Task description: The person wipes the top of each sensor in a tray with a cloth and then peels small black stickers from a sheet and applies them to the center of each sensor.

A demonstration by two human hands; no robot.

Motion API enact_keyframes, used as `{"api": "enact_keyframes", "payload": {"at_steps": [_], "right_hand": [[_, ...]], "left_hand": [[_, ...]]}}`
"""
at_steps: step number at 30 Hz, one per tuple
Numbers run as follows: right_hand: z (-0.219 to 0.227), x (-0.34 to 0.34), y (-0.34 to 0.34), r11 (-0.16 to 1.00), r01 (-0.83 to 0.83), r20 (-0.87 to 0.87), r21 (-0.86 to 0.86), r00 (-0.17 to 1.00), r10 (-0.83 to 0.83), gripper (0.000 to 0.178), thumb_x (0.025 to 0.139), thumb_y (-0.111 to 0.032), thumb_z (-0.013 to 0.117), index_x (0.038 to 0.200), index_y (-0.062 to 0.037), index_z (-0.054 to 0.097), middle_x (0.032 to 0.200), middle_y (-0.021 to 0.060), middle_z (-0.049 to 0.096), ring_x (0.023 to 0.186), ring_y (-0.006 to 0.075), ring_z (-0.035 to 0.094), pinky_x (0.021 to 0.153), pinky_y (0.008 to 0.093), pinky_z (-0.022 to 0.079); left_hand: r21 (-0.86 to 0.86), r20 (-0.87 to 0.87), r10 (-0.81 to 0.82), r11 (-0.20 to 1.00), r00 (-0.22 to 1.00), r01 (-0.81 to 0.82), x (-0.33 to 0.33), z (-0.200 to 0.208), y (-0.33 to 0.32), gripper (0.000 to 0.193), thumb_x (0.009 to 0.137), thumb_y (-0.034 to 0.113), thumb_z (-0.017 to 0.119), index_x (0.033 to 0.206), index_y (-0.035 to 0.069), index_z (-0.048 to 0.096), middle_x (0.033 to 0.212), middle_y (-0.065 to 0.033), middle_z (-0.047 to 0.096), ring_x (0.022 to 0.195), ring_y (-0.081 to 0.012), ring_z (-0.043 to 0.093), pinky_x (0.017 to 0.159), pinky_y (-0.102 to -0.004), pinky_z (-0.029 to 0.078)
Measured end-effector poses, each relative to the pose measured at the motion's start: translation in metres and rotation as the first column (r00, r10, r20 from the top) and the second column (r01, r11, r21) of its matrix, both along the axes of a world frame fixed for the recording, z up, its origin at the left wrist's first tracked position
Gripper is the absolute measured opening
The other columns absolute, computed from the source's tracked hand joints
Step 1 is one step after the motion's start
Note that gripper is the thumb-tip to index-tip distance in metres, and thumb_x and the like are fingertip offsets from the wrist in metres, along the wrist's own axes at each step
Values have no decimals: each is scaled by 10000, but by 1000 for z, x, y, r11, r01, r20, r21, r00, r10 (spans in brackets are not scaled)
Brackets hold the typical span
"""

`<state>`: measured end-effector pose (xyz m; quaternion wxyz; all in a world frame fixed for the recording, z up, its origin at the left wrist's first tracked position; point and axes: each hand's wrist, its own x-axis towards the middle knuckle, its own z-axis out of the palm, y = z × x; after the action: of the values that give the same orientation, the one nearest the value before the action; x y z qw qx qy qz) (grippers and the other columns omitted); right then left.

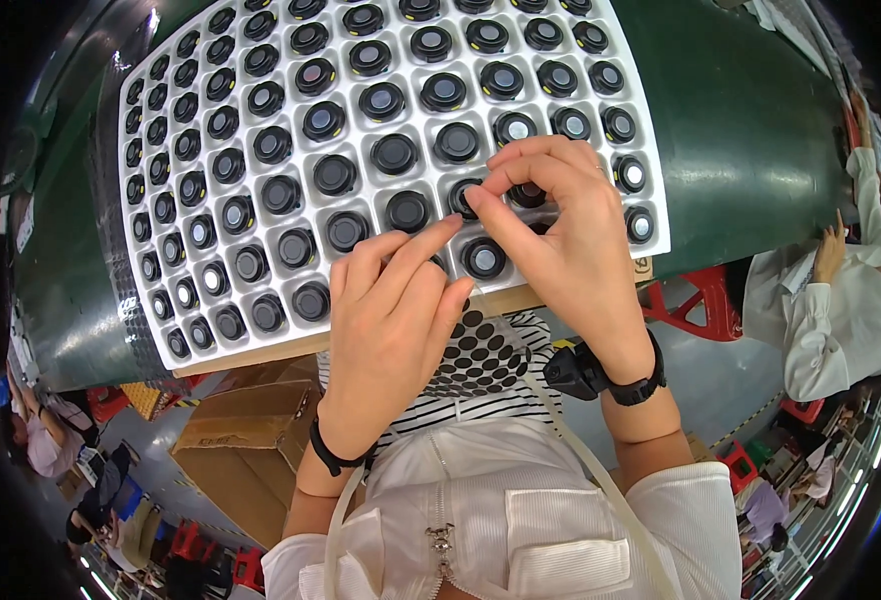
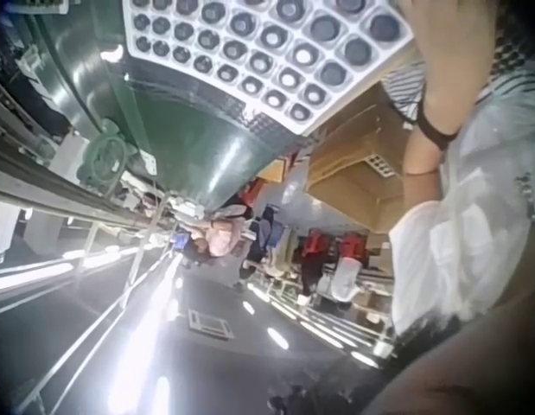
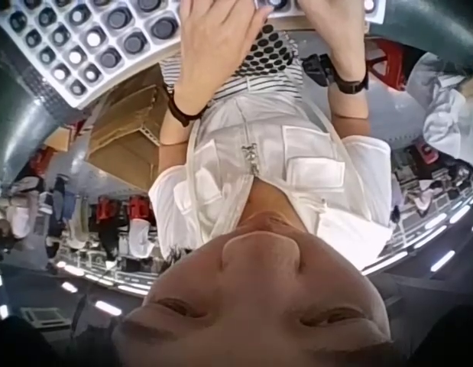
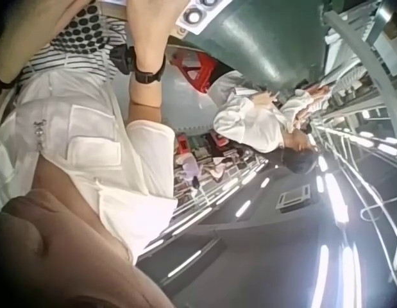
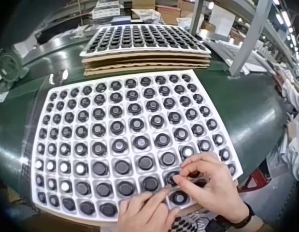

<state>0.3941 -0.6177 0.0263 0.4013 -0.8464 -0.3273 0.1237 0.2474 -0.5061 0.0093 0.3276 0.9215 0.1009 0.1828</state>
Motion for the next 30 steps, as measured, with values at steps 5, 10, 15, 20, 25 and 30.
{"api": "enact_keyframes", "payload": {"at_steps": [5,10,15,20,25,30], "right_hand": [[1,0,0,999,-11,36,-30,999,12,99,817,-73,788,865,-14,724,1047,57,691,912,135,634,767,267,476],[-4,2,-1,999,-38,136,-38,990,43,130,816,-71,789,911,-18,719,1047,56,691,911,143,639,764,274,481],[11,-6,-4,1000,12,59,0,998,-12,198,811,-54,790,986,-14,706,1040,68,694,912,149,640,771,287,492],[32,-9,-42,972,-233,-264,37,936,234,265,788,-39,811,1020,-8,689,1046,93,704,934,184,663,800,292,512],[37,-14,-48,920,-388,-247,49,888,387,270,753,-48,846,975,-9,697,1008,97,717,939,228,688,816,296,525],[35,-13,-49,944,-329,-340,36,884,321,284,684,-58,899,895,-20,712,931,86,723,875,217,695,773,291,527]], "left_hand": [[-1,-1,5,1000,1000,-5,1,0,-1,219,875,151,756,813,29,585,1282,-66,679,1041,-274,583,892,-404,426],[-8,-2,3,1000,1000,-3,1,0,-2,209,877,141,749,821,24,586,1282,-63,678,1044,-278,582,897,-409,420],[-19,44,40,999,998,-39,-6,8,7,147,917,93,697,843,6,605,1187,-85,703,974,-277,602,851,-390,435],[-157,62,200,969,978,-188,-27,15,14,158,902,96,721,824,14,611,1018,-87,720,833,-256,631,759,-364,465],[-205,156,307,940,939,-273,-33,11,13,171,945,72,670,802,4,606,898,-105,717,692,-236,618,631,-329,472],[-128,292,254,966,922,-225,-36,7,15,189,956,85,666,799,-4,611,881,-116,709,650,-218,605,567,-308,465]]}}
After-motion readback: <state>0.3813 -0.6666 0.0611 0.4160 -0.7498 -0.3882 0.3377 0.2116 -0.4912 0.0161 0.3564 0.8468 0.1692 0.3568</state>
